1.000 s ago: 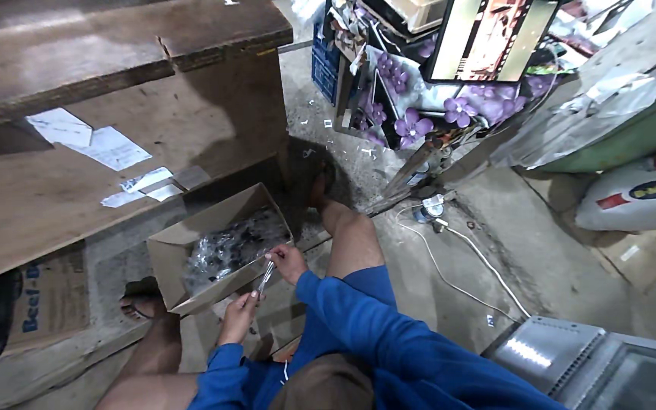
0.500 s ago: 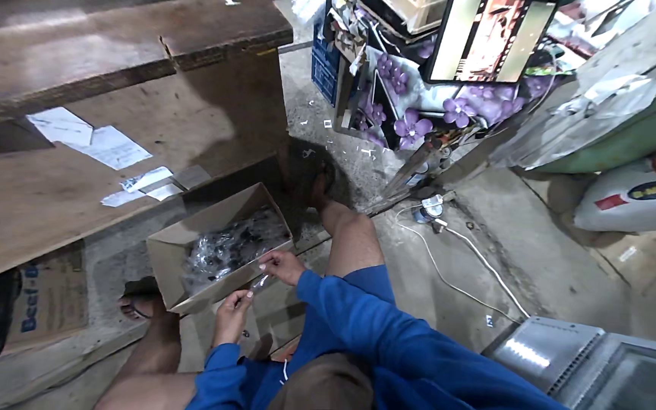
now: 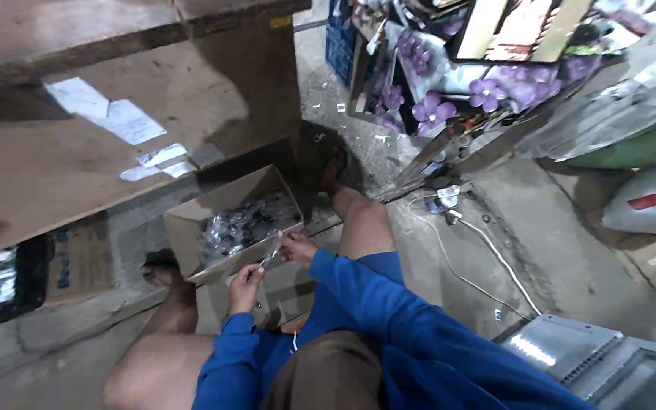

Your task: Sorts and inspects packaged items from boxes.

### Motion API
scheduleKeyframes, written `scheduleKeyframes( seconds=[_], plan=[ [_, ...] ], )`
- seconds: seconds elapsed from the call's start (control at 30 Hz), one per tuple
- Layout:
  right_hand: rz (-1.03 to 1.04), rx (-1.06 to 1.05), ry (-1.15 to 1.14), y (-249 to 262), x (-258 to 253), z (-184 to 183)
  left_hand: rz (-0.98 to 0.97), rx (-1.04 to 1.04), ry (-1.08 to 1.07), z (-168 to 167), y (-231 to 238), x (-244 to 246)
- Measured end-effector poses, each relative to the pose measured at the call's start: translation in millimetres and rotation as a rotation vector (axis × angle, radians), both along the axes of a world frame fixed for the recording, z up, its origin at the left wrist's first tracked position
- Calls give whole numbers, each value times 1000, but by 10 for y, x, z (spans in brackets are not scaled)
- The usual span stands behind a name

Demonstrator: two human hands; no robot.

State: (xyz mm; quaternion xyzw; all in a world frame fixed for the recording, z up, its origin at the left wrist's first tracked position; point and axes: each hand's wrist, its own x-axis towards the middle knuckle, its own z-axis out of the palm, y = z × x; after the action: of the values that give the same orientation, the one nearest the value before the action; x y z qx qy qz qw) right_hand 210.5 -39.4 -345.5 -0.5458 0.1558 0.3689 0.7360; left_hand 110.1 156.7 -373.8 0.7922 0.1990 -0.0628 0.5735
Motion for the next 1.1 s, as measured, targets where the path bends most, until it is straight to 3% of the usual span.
scheduleKeyframes(
  seconds=[0.1,0.37,0.63,0.97,1.1],
  plan=[
    [84,-44,-65,53,-62,-47,18,7,13,24,-5,1],
    [48,-251,-213,42,18,-77,-49,54,32,20,-35,30],
    [137,-438,-365,39,-1,11,-50,38,43,23,-41,30],
    [50,-412,-417,46,-15,29,-122,10,155,-10,1,12],
    [217,-354,-533,60,-53,58,-112,-176,158,34,6,18]
  ],
)
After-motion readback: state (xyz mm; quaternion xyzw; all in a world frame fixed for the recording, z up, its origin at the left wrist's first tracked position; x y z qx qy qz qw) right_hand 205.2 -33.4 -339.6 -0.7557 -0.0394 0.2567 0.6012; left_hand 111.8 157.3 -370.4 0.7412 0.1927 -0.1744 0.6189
